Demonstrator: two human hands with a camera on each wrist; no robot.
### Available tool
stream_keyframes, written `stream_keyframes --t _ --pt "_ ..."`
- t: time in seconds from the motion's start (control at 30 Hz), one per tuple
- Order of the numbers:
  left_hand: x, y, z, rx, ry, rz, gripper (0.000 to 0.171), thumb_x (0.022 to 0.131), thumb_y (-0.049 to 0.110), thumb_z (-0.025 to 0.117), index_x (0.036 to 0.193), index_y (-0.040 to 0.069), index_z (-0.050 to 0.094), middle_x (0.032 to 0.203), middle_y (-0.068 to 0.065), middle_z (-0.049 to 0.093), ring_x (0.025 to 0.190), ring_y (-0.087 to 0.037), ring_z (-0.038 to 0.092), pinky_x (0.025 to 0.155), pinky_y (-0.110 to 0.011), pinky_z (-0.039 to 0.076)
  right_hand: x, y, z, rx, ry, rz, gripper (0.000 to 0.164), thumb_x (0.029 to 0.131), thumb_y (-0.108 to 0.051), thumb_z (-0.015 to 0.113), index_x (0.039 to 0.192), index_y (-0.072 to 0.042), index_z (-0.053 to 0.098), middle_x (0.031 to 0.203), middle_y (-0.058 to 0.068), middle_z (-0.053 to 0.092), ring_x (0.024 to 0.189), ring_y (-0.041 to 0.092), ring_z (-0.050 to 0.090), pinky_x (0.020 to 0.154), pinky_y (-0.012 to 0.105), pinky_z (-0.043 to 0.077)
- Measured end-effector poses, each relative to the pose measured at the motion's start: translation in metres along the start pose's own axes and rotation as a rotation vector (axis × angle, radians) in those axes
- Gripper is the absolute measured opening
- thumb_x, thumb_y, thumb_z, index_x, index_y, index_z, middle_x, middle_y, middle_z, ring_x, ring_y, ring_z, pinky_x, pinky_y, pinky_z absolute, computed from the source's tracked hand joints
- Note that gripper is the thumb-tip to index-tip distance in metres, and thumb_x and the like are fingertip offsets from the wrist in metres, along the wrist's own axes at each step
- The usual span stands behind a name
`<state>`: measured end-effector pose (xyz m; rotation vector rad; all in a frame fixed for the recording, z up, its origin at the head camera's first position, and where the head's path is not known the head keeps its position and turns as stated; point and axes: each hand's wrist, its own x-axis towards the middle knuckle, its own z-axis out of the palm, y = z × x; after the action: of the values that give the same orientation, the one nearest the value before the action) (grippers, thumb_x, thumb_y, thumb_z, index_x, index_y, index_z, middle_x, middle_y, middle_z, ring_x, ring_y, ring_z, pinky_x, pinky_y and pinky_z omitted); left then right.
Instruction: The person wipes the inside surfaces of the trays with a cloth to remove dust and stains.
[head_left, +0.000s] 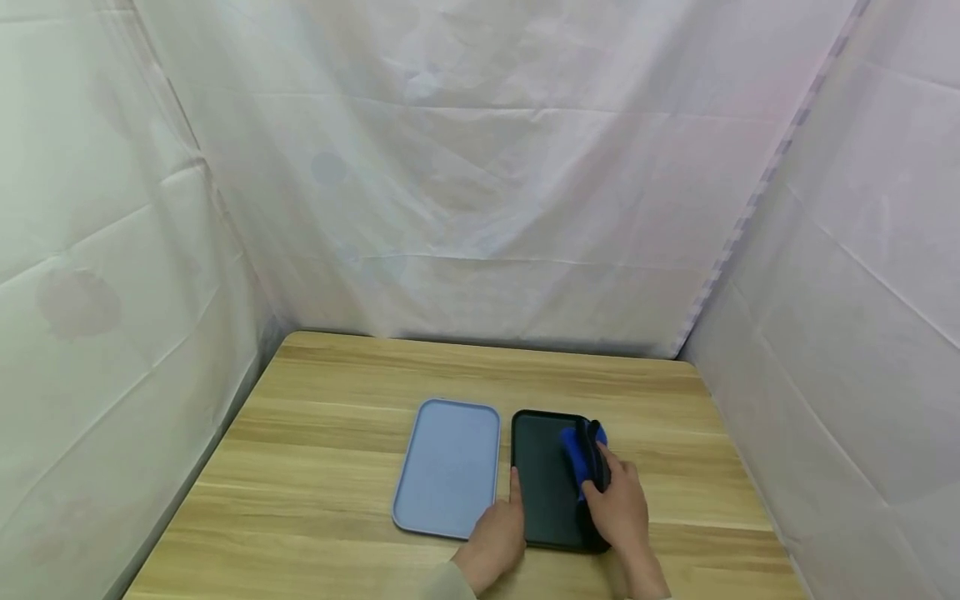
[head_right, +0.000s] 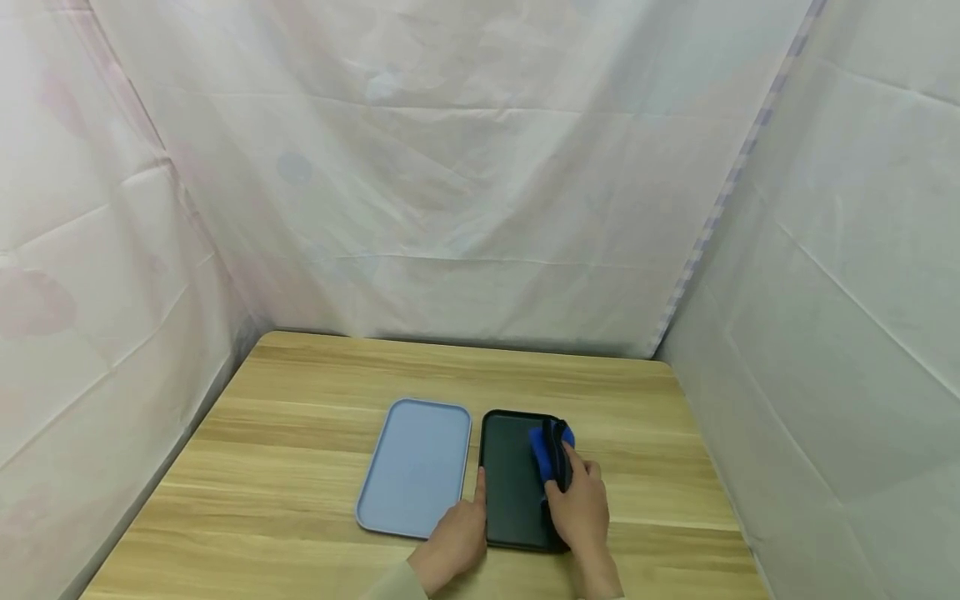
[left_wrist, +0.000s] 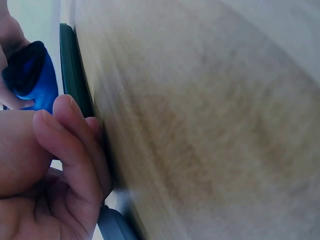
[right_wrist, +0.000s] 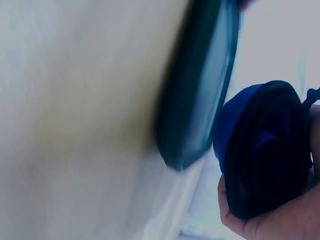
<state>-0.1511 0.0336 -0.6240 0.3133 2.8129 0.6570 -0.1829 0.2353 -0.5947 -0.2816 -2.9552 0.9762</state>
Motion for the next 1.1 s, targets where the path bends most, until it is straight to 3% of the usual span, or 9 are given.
stream_keyframes --t 0.17,0.4,0.53,0.87,0.97,1.1 --pt "-0.001 0.000 -0.001 -0.007 -0.004 0.006 0.093 0.081 0.006 0.070 0.153 -0.003 0.012 0.049 0.000 0.045 0.043 -0.012 0.042 0.043 -0.027 0.037 0.011 0.006 -0.024 -0.007 0.019 0.012 0.068 0.089 -0.023 0.061 0.151 -0.018 0.033 0.130 0.027 0.045 0.091 0.034 0.058 0.065 0.038 0.046" --pt "-0.002 0.000 -0.001 -0.004 -0.003 0.008 0.091 0.082 0.006 0.069 0.153 -0.004 0.013 0.049 0.000 0.045 0.043 -0.011 0.041 0.043 -0.026 0.037 0.030 0.020 -0.048 -0.094 0.026 0.006 0.067 0.091 -0.020 0.055 0.153 -0.015 0.029 0.134 0.033 0.041 0.107 0.050 0.054 0.074 0.056 0.048" --pt "-0.002 0.000 -0.002 0.000 -0.010 0.005 0.090 0.082 0.005 0.068 0.153 -0.004 0.012 0.049 0.000 0.045 0.043 -0.011 0.042 0.043 -0.026 0.037 0.040 0.028 -0.054 -0.146 -0.003 -0.005 0.066 0.092 -0.018 0.053 0.152 -0.011 0.029 0.134 0.034 0.041 0.110 0.054 0.050 0.074 0.060 0.048" --pt "-0.001 0.001 -0.001 0.007 0.011 0.009 0.090 0.081 0.004 0.068 0.152 -0.004 0.014 0.049 -0.001 0.046 0.042 -0.011 0.042 0.043 -0.027 0.038 0.059 0.042 -0.035 -0.274 -0.046 -0.030 0.067 0.092 -0.009 0.053 0.153 -0.013 0.026 0.145 0.029 0.033 0.113 0.056 0.045 0.064 0.060 0.049" --pt "0.000 0.001 -0.001 0.007 0.016 0.011 0.092 0.080 0.004 0.069 0.152 -0.004 0.015 0.049 -0.001 0.046 0.042 -0.011 0.042 0.042 -0.027 0.037 0.059 0.044 -0.025 -0.311 -0.070 -0.046 0.069 0.091 -0.003 0.050 0.154 -0.013 0.025 0.152 0.026 0.026 0.117 0.055 0.044 0.069 0.061 0.049" --pt "0.000 0.000 0.000 0.007 0.015 0.012 0.092 0.079 0.004 0.070 0.153 -0.004 0.014 0.050 0.000 0.046 0.042 -0.011 0.042 0.042 -0.027 0.037 0.058 0.045 -0.014 -0.356 -0.131 -0.076 0.074 0.089 -0.002 0.049 0.156 -0.012 0.018 0.158 0.025 0.014 0.127 0.057 0.034 0.088 0.065 0.043"
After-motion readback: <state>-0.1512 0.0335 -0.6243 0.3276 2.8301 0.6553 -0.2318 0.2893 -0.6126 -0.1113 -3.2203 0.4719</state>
